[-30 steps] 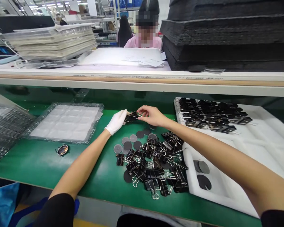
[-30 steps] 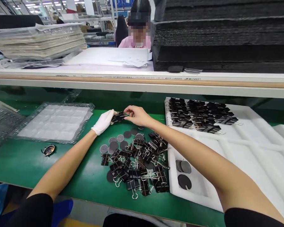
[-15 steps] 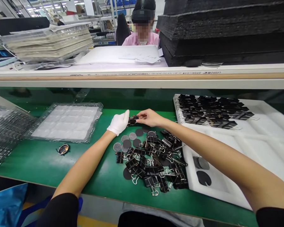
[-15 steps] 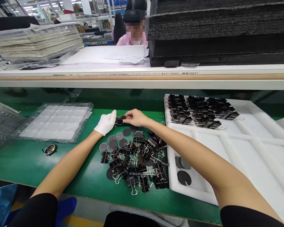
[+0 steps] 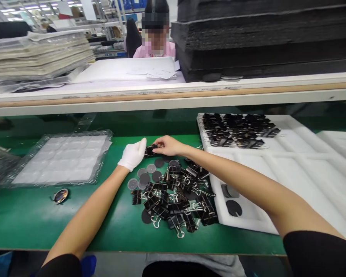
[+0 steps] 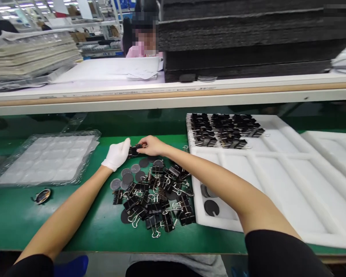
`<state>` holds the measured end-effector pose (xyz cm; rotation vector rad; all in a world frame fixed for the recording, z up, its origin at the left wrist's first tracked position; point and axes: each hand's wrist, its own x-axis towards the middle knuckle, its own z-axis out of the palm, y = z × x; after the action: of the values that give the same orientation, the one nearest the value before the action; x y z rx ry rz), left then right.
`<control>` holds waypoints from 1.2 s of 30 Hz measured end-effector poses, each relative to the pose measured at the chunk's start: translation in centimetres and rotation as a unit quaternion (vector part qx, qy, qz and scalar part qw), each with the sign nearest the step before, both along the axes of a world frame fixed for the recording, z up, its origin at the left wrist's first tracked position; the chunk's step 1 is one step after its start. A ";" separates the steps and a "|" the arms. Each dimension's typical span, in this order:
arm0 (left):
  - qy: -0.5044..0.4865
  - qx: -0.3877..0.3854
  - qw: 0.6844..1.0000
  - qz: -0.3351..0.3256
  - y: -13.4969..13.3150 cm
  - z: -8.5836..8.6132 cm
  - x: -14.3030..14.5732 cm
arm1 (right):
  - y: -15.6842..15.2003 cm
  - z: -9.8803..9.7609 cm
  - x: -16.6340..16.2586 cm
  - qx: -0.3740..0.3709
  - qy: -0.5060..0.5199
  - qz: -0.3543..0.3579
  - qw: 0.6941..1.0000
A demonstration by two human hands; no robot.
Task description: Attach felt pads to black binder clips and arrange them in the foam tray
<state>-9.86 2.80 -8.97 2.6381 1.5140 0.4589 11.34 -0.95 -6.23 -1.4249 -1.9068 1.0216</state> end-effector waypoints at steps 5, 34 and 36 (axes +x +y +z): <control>0.003 0.012 1.000 -0.003 0.3 -0.4 0.2 | -0.1 0.1 -0.3 0.018 -0.065 -0.007 0.998; -0.084 -0.038 0.996 -0.001 -1.0 1.2 0.6 | -0.3 1.7 1.1 0.043 -0.105 -0.031 0.993; -0.160 -0.066 0.985 0.003 -1.1 1.4 0.3 | -1.0 3.2 2.8 0.062 -0.122 -0.032 0.990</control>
<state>-9.52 1.68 -7.62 2.3251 1.3987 0.7169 14.15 -1.93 -2.99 -1.5859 -2.0411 0.7126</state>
